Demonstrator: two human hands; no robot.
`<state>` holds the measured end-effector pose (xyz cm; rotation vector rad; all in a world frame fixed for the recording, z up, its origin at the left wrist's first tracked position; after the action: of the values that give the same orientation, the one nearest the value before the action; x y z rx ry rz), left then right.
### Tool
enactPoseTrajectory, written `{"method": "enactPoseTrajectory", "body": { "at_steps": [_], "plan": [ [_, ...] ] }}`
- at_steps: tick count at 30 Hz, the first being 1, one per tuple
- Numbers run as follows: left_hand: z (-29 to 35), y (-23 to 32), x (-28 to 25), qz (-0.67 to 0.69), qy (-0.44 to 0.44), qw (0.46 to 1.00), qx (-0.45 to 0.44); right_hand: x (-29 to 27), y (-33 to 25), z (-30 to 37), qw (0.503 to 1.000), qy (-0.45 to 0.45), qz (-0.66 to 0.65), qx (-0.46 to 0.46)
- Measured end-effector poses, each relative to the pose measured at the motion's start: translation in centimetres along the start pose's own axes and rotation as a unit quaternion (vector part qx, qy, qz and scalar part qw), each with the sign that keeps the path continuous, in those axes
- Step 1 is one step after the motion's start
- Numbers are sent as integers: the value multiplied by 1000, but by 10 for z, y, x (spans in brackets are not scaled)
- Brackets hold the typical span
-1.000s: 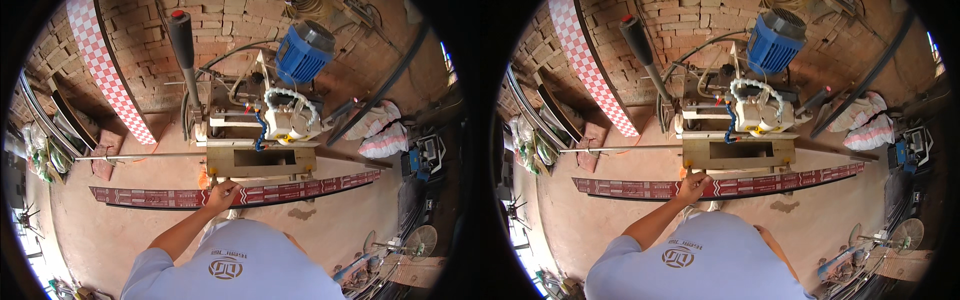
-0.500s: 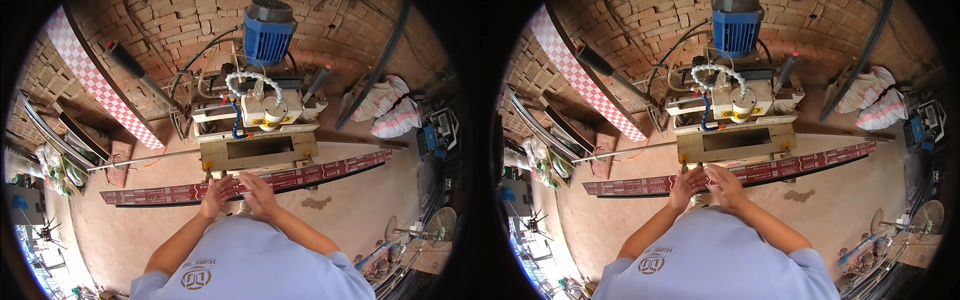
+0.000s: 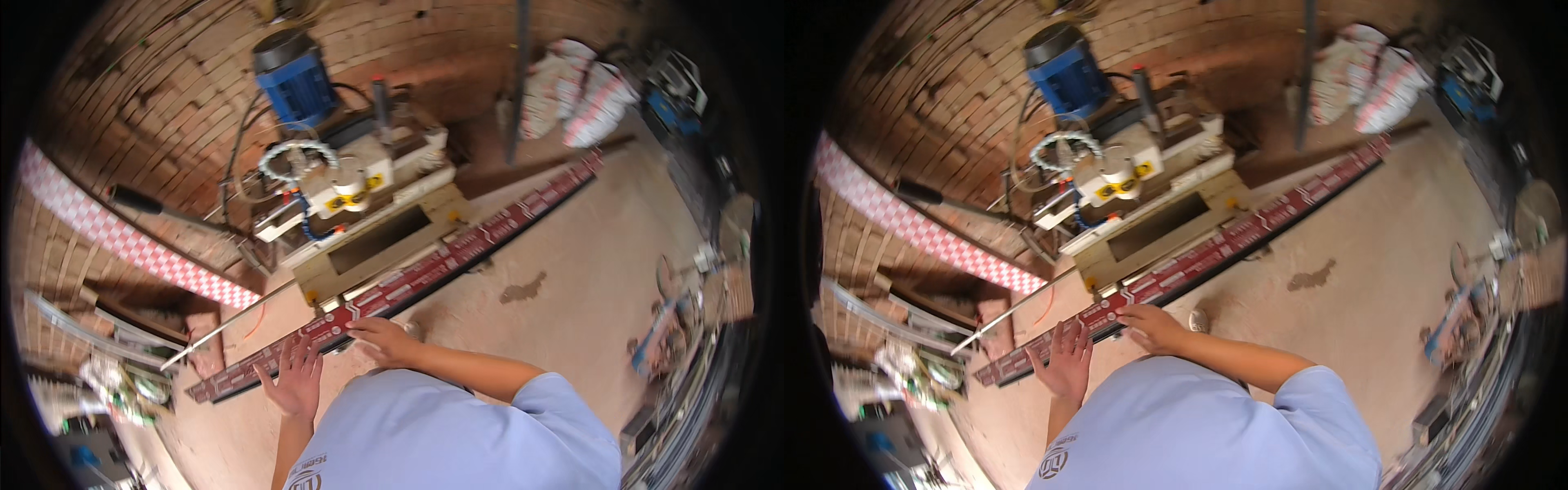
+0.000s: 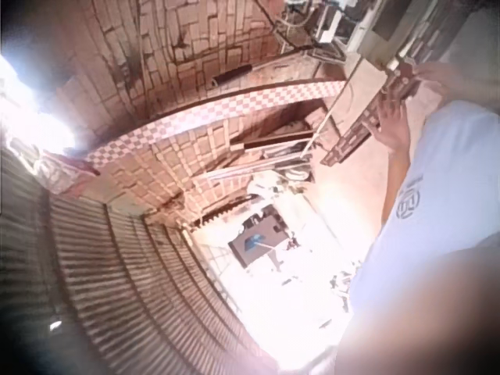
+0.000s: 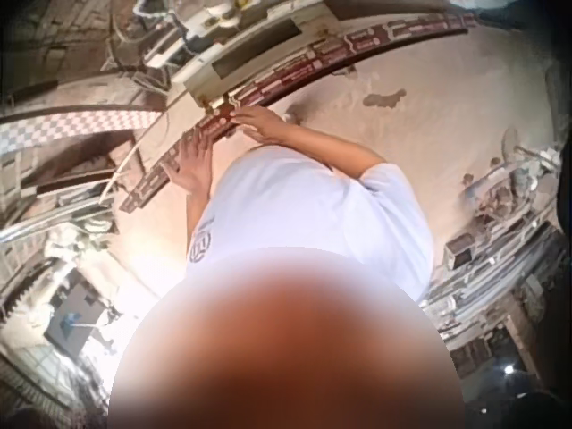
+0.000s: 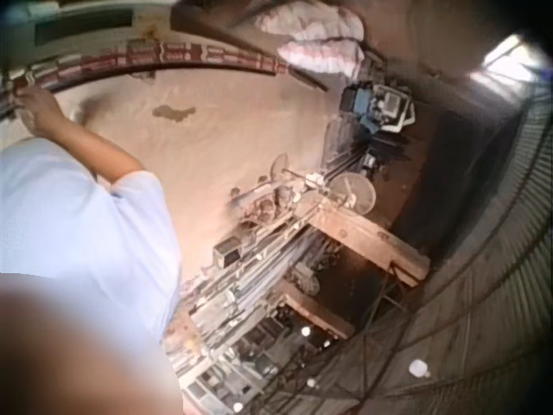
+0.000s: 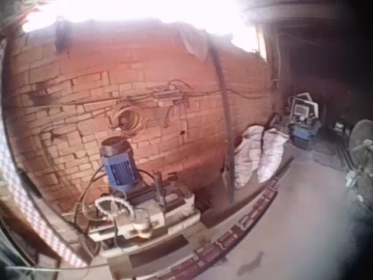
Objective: The person measures and marks a long metal profile with a marker and ruler, then positions it on a cutting machine. They operate the machine to cut the profile and remove the cut piece.
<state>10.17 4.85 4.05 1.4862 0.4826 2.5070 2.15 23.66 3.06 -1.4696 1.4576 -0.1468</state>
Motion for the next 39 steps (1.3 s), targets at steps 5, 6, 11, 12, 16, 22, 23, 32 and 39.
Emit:
{"method": "enactPoseTrajectory", "body": {
  "at_steps": [5, 6, 11, 12, 16, 22, 23, 32, 39],
  "plan": [
    [-11, -34, 1, -114, -97, 980, -127, -54, 66, 149, 948, 5, 107, 298],
    [-13, -49, 2, -143, -133, 968, -158, -78, 68, 191, 917, 47, 152, 365],
    [28, -101, -51, -352, -170, 880, -270, -47, -20, 455, 719, 187, 72, 666],
    [36, -111, -62, -396, -174, 855, -285, -20, -46, 499, 693, 228, 87, 678],
    [68, -163, -92, -405, -209, 814, -361, 140, -105, 660, 620, 91, 76, 775],
    [127, -245, -149, -478, -267, 702, -455, 324, -192, 835, 497, -17, -43, 866],
    [138, -256, -158, -520, -282, 673, -444, 321, -200, 852, 478, 78, -27, 875],
    [244, -422, -221, -742, -571, 269, -228, 284, -263, 959, 536, 263, 56, 800],
    [297, -531, -317, -767, -603, 104, -193, 269, -424, 1125, 341, 389, 38, 855]
  ]
}}
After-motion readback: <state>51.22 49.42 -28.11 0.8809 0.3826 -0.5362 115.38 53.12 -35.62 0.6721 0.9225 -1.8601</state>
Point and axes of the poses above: each hand's wrist, its own z-axis away from the middle knuckle, its own x-axis out of the palm, y = z × x, the point moved 10 cm from there along -z, towards the middle knuckle, and after that the axes turned 9 degrees about z, right-handed, at the moved point
